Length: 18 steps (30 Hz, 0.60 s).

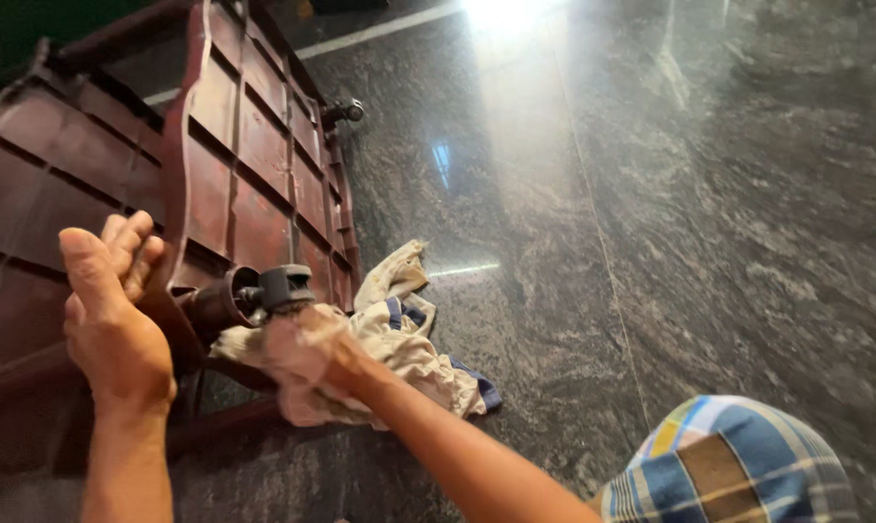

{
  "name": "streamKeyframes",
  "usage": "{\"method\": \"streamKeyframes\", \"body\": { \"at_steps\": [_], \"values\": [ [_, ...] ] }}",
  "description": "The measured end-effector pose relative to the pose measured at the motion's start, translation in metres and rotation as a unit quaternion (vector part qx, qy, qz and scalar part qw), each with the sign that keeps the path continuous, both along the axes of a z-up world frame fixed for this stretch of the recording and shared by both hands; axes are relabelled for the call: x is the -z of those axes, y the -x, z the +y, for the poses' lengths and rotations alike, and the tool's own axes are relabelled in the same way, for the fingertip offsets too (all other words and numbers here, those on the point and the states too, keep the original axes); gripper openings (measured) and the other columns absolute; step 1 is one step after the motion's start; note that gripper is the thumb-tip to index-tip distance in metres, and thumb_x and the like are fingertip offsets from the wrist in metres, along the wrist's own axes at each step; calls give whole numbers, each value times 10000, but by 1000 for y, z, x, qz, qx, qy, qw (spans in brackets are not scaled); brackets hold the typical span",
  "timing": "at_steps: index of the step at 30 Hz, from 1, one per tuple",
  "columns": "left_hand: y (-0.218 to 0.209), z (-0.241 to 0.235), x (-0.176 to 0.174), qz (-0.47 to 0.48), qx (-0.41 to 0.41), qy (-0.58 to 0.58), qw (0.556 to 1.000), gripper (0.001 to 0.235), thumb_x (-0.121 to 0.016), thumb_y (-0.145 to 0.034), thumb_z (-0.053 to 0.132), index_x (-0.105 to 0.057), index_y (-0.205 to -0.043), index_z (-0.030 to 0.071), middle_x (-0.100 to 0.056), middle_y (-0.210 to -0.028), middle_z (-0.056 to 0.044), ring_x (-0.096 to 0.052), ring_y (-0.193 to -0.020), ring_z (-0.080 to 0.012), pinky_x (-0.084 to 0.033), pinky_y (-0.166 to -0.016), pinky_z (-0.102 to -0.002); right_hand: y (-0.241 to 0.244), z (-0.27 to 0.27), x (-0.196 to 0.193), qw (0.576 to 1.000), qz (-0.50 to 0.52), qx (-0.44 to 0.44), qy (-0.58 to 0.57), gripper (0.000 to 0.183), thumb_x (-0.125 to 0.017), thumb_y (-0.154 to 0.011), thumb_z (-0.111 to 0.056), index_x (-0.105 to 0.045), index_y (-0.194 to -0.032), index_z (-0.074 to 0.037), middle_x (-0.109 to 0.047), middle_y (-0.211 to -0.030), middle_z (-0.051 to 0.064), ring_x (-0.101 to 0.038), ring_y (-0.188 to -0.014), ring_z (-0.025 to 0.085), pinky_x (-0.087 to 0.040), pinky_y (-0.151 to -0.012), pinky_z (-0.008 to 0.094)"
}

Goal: The person cleans the underside of an overturned wooden chair using a cloth and a toothbrush. They wipe the surface and scrub the crevices and wheels.

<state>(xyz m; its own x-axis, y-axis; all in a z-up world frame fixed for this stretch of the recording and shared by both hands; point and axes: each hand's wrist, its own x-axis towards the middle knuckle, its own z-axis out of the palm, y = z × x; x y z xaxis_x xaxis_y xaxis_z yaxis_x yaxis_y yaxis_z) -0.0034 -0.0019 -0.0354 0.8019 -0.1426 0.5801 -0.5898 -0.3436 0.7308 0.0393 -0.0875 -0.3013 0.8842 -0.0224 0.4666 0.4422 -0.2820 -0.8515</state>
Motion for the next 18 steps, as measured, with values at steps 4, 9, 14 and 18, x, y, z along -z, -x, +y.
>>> {"method": "streamKeyframes", "body": {
  "at_steps": [4, 9, 14, 18],
  "values": [
    [-5, 1, -12, 51, -68, -117, 990, 845, -178, -1073, 659, -708, -1306, 43, -639, -1419, -176, -609, -1307, -314, -422, -1124, -426, 2, -10, -2, 974, 42, 97, -198, 239, -664, -919, -203, -649, -1152, -154, -707, -1090, 53, -675, -1010, 189, -565, -882, 336],
    [-31, -22, -24, 98, -215, -352, 906, 819, -522, -924, 692, -592, -1496, 110, -610, -1400, -260, -575, -1265, -441, -437, -1054, -520, -33, -18, -45, 961, -10, 35, -275, 247, -670, -921, -210, -637, -1157, -149, -704, -1093, 61, -670, -1026, 192, -565, -896, 339],
    [-42, -19, -10, 90, -219, -303, 923, 713, -694, -823, 484, -621, -1388, 55, -637, -1319, -244, -623, -1208, -384, -473, -1003, -472, -31, 4, -40, 984, -127, 5, -122, 256, -675, -923, -217, -624, -1163, -144, -702, -1097, 69, -666, -1042, 195, -565, -910, 342],
    [-49, -10, -1, 41, -219, -305, 926, 674, -730, -754, 259, -652, -1392, 58, -665, -1309, -217, -656, -1176, -360, -477, -1005, -424, -24, 11, -12, 980, -186, 56, -45, 264, -679, -925, -223, -614, -1167, -140, -700, -1100, 75, -663, -1055, 198, -565, -920, 345]
  ]
}}
